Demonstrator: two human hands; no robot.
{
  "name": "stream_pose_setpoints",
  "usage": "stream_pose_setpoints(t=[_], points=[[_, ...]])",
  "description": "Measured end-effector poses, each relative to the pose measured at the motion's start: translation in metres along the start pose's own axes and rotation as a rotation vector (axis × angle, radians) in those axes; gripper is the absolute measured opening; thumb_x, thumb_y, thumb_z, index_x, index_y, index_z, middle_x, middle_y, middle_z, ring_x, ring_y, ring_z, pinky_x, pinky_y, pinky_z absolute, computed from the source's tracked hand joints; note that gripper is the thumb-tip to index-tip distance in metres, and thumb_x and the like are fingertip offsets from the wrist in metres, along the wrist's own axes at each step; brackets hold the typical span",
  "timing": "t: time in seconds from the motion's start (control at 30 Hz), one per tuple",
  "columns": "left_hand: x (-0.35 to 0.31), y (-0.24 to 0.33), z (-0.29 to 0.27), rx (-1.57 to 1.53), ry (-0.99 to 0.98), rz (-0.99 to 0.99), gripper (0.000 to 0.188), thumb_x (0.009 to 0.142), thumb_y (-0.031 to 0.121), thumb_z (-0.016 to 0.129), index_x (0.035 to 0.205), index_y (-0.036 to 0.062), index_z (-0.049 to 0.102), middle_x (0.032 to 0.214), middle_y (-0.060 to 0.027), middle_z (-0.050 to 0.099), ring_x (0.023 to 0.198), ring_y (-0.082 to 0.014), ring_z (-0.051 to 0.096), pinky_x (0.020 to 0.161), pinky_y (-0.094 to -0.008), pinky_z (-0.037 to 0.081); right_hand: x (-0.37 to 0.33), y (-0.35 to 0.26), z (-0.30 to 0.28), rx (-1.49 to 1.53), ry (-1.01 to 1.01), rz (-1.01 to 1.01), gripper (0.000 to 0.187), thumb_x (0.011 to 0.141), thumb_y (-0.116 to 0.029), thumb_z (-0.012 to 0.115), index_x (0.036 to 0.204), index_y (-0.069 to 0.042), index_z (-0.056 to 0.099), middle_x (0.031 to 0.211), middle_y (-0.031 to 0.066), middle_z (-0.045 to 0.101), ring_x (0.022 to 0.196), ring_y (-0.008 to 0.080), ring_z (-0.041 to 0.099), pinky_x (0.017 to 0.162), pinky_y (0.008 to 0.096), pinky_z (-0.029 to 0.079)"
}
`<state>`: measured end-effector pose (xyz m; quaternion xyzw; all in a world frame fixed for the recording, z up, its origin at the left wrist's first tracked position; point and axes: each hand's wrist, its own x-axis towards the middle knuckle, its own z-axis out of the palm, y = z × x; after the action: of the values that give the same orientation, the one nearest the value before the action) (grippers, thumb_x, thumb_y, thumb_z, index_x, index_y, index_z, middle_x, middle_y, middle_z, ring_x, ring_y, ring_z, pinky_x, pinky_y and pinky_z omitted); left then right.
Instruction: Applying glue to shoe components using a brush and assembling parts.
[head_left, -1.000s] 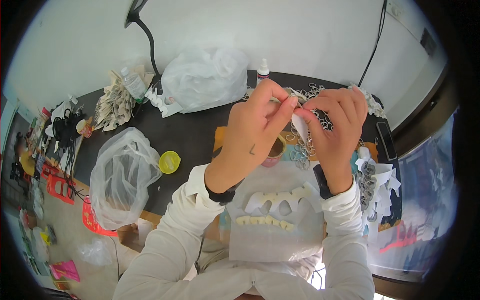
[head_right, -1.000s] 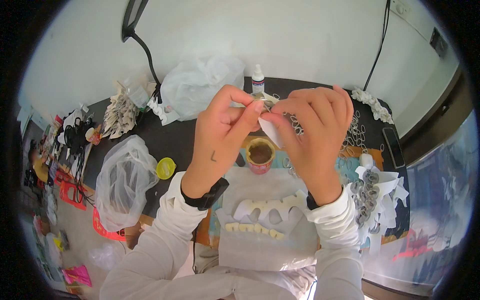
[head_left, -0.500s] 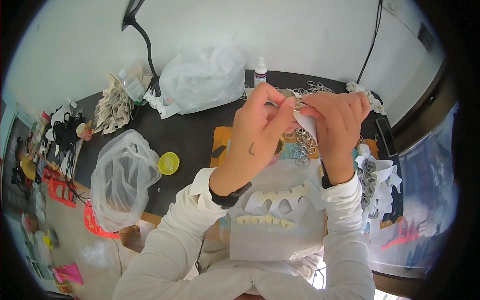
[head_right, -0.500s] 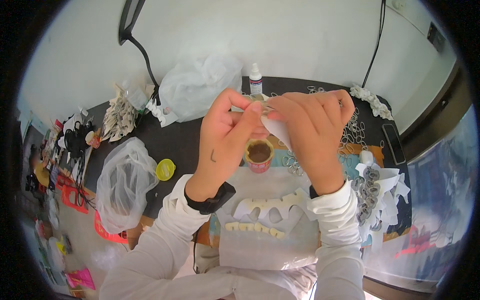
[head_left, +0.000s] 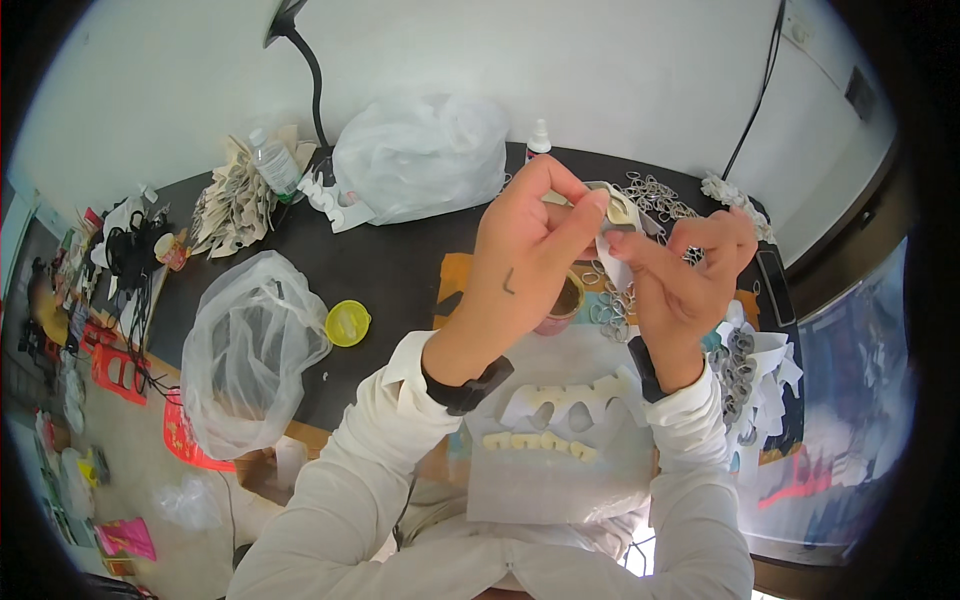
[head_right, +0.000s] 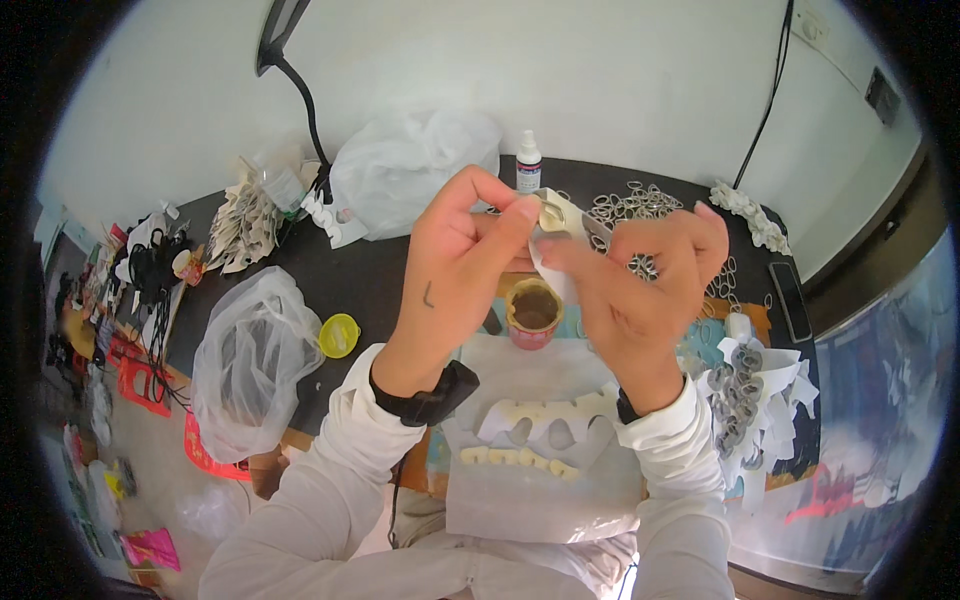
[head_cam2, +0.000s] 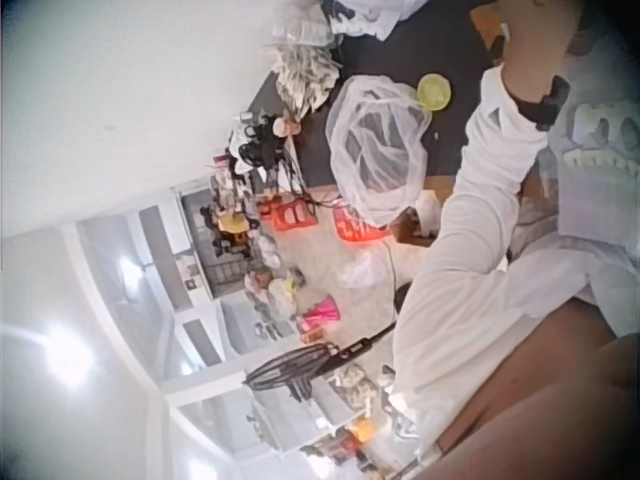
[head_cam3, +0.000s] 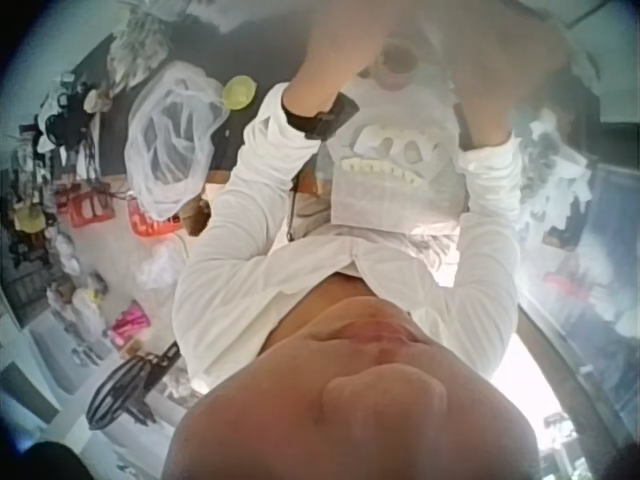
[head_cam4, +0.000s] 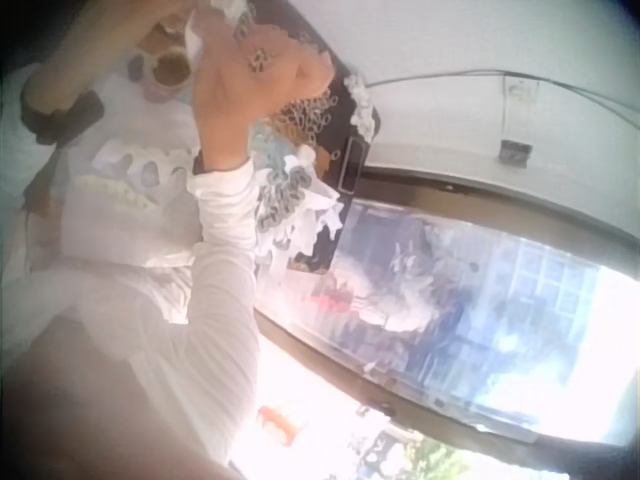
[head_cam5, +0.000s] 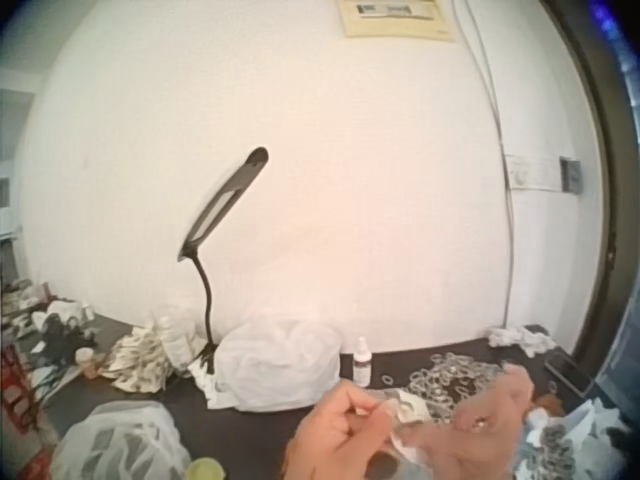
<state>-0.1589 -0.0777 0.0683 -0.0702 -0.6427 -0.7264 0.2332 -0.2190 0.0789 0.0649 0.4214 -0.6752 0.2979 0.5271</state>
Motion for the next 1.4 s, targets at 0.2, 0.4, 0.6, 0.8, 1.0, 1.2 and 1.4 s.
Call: stream_pose_setpoints(t=[0.2,0.4,0.6,0.8,1.0,1.2,1.4], points=[[-0.002,0.044,-0.013,-0.184,0.155,0.111,0.022,0.099,0.020,0.058,0.097,0.0015,0.046,0.074,-0.0097,0.068,0.070,-0.0111,0.065,0.072,-0.0277,0.057,-0.018,-0.012,0.032,0.252,-0.098,-0.157,0.016,0.059,-0.020,0.074,0.073,-0.027,0.074,0.077,-0.0028,0.046,0.083,0.0245,0.047,0.087,0.0456,0.038],[0.002,0.032,-0.024,0.069,-0.024,0.070,0.016,0.100,0.018,0.057,0.098,0.0046,0.049,0.090,-0.0105,0.070,0.080,-0.0133,0.069,0.075,-0.0270,0.055,0.002,-0.006,-0.022,0.318,-0.129,-0.079,0.020,0.067,-0.019,0.079,0.081,-0.014,0.067,0.082,0.0005,0.056,0.079,0.0210,0.049,0.078,0.0397,0.039],[-0.001,0.023,-0.015,0.219,-0.127,0.002,0.016,0.100,0.017,0.057,0.100,0.0030,0.050,0.083,-0.0076,0.070,0.080,-0.0085,0.064,0.075,-0.0237,0.051,0.015,-0.006,-0.018,0.384,-0.003,0.202,0.032,0.075,-0.008,0.081,0.093,-0.006,0.055,0.095,0.0069,0.060,0.086,0.0213,0.058,0.080,0.0311,0.045],[-0.002,0.025,-0.004,0.459,-0.175,-0.044,0.018,0.099,0.018,0.059,0.100,0.0023,0.051,0.078,-0.0053,0.067,0.076,-0.0062,0.060,0.074,-0.0218,0.048,0.021,0.004,-0.025,0.456,-0.133,0.396,0.037,0.072,-0.007,0.083,0.097,-0.004,0.056,0.088,0.0065,0.063,0.080,0.0156,0.062,0.076,0.0281,0.049],[0.000,0.014,-0.003,0.313,-0.064,0.052,0.020,0.099,0.022,0.058,0.097,0.0034,0.052,0.068,-0.0079,0.066,0.055,-0.0082,0.053,0.054,-0.0257,0.042,0.024,0.001,-0.020,0.500,-0.388,0.755,0.033,0.074,-0.012,0.083,0.088,-0.004,0.055,0.083,0.0055,0.066,0.071,0.0122,0.064,0.065,0.0253,0.052],[0.004,0.010,-0.001,0.234,-0.014,0.076,0.020,0.098,0.022,0.059,0.098,0.0029,0.052,0.073,-0.0092,0.069,0.069,-0.0105,0.063,0.065,-0.0242,0.048,0.016,0.000,-0.005,0.732,-0.314,0.886,0.032,0.078,-0.008,0.081,0.090,-0.004,0.052,0.079,0.0056,0.065,0.072,0.0085,0.066,0.064,0.0240,0.054],[0.009,0.007,-0.008,0.246,0.065,-0.043,0.022,0.093,0.022,0.067,0.094,0.0011,0.058,0.072,-0.0067,0.067,0.068,-0.0089,0.061,0.067,-0.0244,0.050,0.010,-0.003,0.002,0.744,-0.315,0.748,0.028,0.079,0.001,0.077,0.090,-0.004,0.052,0.079,0.0040,0.065,0.074,0.0118,0.068,0.068,0.0256,0.055]])
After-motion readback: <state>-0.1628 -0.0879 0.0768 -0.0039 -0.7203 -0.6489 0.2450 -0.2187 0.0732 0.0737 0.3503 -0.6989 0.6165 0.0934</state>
